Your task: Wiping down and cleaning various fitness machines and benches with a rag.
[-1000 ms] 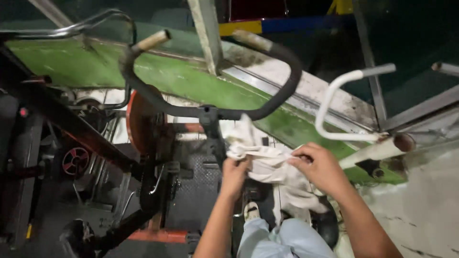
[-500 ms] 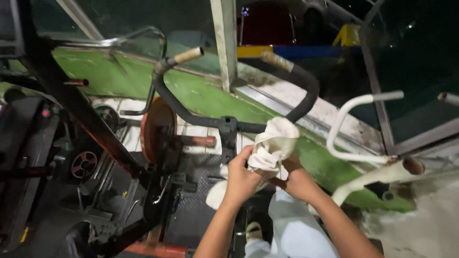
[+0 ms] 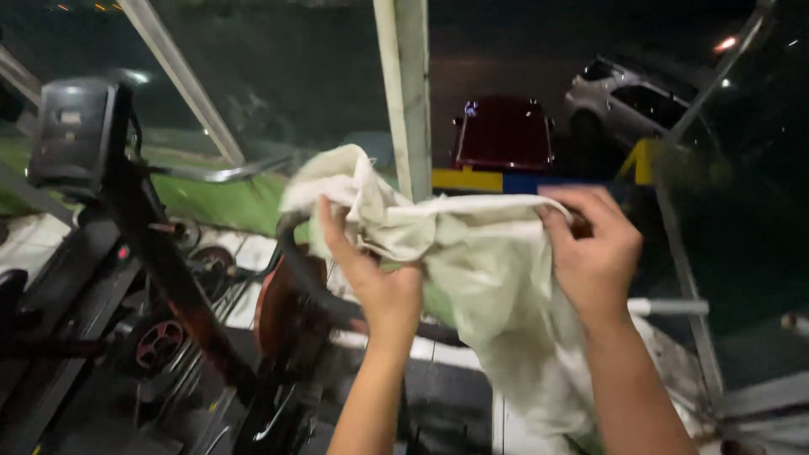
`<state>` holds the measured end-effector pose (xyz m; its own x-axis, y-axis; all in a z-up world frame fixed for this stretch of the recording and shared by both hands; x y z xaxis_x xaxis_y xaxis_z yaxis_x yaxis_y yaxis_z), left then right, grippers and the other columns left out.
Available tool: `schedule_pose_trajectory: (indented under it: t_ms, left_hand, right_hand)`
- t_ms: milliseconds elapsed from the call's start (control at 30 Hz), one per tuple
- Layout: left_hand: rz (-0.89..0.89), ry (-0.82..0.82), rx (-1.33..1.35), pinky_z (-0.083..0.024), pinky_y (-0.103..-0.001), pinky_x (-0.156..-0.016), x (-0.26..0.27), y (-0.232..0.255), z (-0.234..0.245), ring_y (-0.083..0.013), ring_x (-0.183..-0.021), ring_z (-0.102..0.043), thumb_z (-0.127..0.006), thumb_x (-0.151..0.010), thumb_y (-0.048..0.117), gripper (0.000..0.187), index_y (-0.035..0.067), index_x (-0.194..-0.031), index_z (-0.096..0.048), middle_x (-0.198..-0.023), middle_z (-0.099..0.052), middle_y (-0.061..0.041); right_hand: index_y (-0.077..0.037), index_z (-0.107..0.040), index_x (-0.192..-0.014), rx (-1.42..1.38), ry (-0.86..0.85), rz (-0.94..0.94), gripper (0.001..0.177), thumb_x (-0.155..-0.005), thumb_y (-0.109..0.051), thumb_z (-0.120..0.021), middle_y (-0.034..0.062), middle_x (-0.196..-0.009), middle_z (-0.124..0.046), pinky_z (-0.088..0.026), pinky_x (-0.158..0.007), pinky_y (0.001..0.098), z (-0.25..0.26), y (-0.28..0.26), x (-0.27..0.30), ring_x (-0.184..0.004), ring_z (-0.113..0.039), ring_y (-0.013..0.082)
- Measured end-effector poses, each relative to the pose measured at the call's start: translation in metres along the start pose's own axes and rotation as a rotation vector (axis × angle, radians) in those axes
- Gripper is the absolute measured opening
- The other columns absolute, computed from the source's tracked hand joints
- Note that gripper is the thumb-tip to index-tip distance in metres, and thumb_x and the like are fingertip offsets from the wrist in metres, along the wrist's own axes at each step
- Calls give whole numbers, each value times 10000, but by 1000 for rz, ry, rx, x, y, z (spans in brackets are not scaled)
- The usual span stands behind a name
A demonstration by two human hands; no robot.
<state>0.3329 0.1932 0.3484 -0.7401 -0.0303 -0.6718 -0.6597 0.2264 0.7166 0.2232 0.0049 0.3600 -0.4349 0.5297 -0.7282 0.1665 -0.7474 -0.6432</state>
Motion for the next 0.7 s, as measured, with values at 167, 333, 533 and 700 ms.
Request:
schedule_pose_trajectory:
  t_ms: [167, 333, 533, 700]
  left_hand:
    - [-345, -324, -840, -210, -711, -1107, 29, -65, -84, -423, -1315, -473, -687, -801, 357, 575, 74, -1291, -582, -1350, -555, -166]
    - [-487, -510, -906, -361, -634, -1026, 35, -120, -124, -373, -1199, -593, -612, -879, 457, 436, 52, -889, -774, -1057, -725, -153]
    - [-349, -1178, -1122, -431, -500, -888, 18, -122, -131, -342, -751, -672, -501, -1025, 480, 526, 138, -683, -707, -740, -697, -138]
    - [-879, -1098, -807, -466, -467, -824, -8, -132, -93, -305, -861, -671, -606, -807, 726, 666, 76, -869, -734, -816, -724, -92]
  right_hand:
    - [29, -399, -1504, 26, -134, 136, 670, -918, -76, -708, 308, -1516, -418, -417, -1060, 441, -20, 97, 22, -1379, -430, 382]
    - [-8, -559, -1384, -74, -434, -498, 564, -928, -326, -657, 172, -1198, -712, -517, -947, 390, -61, 203, 125, -1098, -671, 279]
    - [29, -707, -1162, -514, -199, -863, 398, -805, -124, -791, 104, -1013, -776, -559, -831, 365, -81, 241, 154, -897, -699, 183]
    - [-41, -745, -1045, -311, -501, -536, 364, -691, -89, -815, 77, -919, -787, -583, -768, 330, -74, 180, 68, -827, -735, 180]
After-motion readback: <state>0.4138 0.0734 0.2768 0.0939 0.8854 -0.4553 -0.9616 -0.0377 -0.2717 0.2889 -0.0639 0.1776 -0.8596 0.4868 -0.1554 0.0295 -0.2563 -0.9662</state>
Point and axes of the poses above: each hand's wrist, its own x-axis away from the middle knuckle, its own z-axis out of the back of the hand, y = z × x, the point moved 2 cm from there along -x, towards the middle knuckle
